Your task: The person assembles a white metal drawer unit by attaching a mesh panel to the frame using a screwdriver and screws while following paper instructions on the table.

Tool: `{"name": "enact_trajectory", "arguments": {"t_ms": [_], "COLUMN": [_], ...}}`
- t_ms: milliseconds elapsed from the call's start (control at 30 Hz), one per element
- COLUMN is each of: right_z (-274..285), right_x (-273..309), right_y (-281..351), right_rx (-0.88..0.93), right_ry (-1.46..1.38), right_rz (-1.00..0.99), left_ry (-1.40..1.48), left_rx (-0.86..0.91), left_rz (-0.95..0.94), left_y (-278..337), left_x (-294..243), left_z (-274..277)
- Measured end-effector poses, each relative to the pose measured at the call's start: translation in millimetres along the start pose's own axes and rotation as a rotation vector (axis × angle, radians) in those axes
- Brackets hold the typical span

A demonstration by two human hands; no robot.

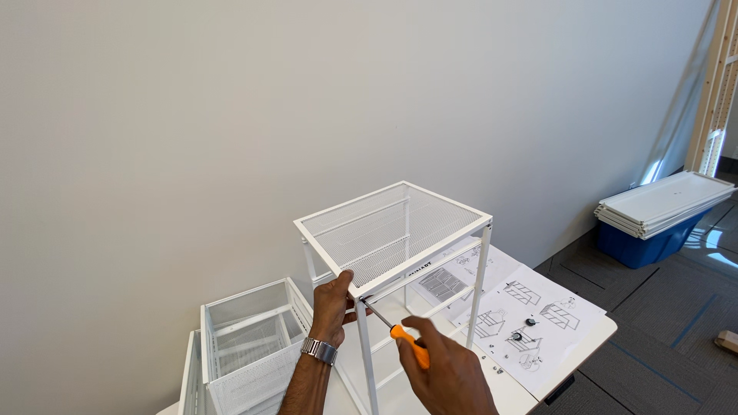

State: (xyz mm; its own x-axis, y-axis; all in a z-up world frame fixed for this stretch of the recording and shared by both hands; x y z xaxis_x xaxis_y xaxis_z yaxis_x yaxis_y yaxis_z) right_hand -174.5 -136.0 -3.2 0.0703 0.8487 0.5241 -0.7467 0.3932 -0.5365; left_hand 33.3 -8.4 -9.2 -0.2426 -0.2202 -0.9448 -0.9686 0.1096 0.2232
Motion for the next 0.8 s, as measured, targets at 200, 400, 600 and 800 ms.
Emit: {"name": "enact_trajectory", "arguments": {"t_ms": [200,400,600,800], "right_z": [15.0,-7.9,-1.7,-1.9], "right_x": [10.4,-1.5,5.7,5.1], "right_y": [-3.0,7.7,6.9,10.7], "right_rx": [0.230,0.022,-0.238,0.010], "right_ry": [-0.376,-0.175,-0.078,-0.090], "right_rz": [-0.435,-0.064,0.036,0.081], "left_ry": [0.009,-0.023,-0.002,-0.015], "left_rx": [-0.004,-0.003,-0.019,-0.007], "left_rz": [0.001,-0.006,0.001,-0.008], "left_y": [0.4,0.7,-1.0,-0.9], "left_x": [1.0,0.5,1.4,3.5], "left_z": [0.3,-0.3,-0.2,-0.2]}}
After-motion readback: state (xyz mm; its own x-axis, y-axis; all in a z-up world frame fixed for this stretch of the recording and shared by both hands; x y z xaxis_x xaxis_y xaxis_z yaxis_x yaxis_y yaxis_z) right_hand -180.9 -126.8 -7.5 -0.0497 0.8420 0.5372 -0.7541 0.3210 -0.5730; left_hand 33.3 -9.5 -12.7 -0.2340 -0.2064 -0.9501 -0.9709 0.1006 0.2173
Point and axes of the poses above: each hand's wrist, its own y-axis away from the middle knuckle, its own z-axis out of the back of the hand, x = y × z, the point moved 3 cm from there along -y, towards the middle knuckle, and after that the axes turned 5 degrees about -x, right-handed, at the moved point
